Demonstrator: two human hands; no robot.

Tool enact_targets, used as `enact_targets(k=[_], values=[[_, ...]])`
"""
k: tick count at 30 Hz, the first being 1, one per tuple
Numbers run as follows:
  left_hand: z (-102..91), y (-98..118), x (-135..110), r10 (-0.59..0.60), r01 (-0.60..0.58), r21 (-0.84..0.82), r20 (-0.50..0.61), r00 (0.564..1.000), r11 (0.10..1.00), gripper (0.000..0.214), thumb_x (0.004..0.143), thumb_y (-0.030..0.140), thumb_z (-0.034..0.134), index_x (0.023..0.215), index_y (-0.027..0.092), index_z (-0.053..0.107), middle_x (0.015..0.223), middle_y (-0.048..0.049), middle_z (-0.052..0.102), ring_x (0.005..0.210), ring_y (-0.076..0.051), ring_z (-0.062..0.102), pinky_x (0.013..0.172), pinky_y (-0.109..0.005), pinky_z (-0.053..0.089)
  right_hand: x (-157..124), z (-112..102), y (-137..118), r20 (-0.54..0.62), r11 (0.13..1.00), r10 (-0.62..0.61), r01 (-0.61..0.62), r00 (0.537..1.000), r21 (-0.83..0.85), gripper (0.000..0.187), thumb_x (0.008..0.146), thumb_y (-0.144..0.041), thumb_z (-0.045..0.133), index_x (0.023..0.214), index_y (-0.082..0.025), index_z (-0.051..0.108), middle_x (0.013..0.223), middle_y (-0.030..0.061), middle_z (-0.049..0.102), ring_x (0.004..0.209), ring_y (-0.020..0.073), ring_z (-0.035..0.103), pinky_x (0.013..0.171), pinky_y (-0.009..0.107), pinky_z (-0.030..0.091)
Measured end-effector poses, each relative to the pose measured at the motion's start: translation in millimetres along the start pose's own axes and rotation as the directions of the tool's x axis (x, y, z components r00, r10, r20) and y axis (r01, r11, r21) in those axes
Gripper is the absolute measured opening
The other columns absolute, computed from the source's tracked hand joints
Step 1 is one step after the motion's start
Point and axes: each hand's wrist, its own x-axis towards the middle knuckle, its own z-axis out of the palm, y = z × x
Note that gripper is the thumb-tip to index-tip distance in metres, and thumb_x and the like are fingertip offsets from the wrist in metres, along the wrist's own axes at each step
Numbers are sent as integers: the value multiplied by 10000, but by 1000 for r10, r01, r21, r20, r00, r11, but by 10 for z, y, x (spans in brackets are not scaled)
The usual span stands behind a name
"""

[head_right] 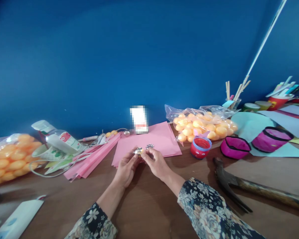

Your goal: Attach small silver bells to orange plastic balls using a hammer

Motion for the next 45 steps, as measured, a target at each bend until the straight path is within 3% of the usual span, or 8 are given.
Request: enact_targets(k=[27, 45], values=[[26, 2, -12, 37, -35, 35, -44, 998, 999, 396, 685, 208, 702, 1067, 177, 603, 1049, -68, 658, 978, -192, 604, 885, -337, 452, 7, 6, 106, -36, 982, -96, 89, 995, -164, 246, 839, -378, 492, 779, -164, 597, 742, 19, 638, 710, 157, 570, 657, 266, 443], [2, -40, -6, 82, -72, 150, -62, 995, 986, 371, 705, 253, 685, 1060, 183, 603, 1060, -71, 653, 947, -178, 608, 884, -329, 448, 18, -1, 124, -105, 990, -68, 55, 992, -126, 256, 782, -393, 561, 744, -151, 635, 733, 30, 658, 720, 175, 594, 658, 272, 456]])
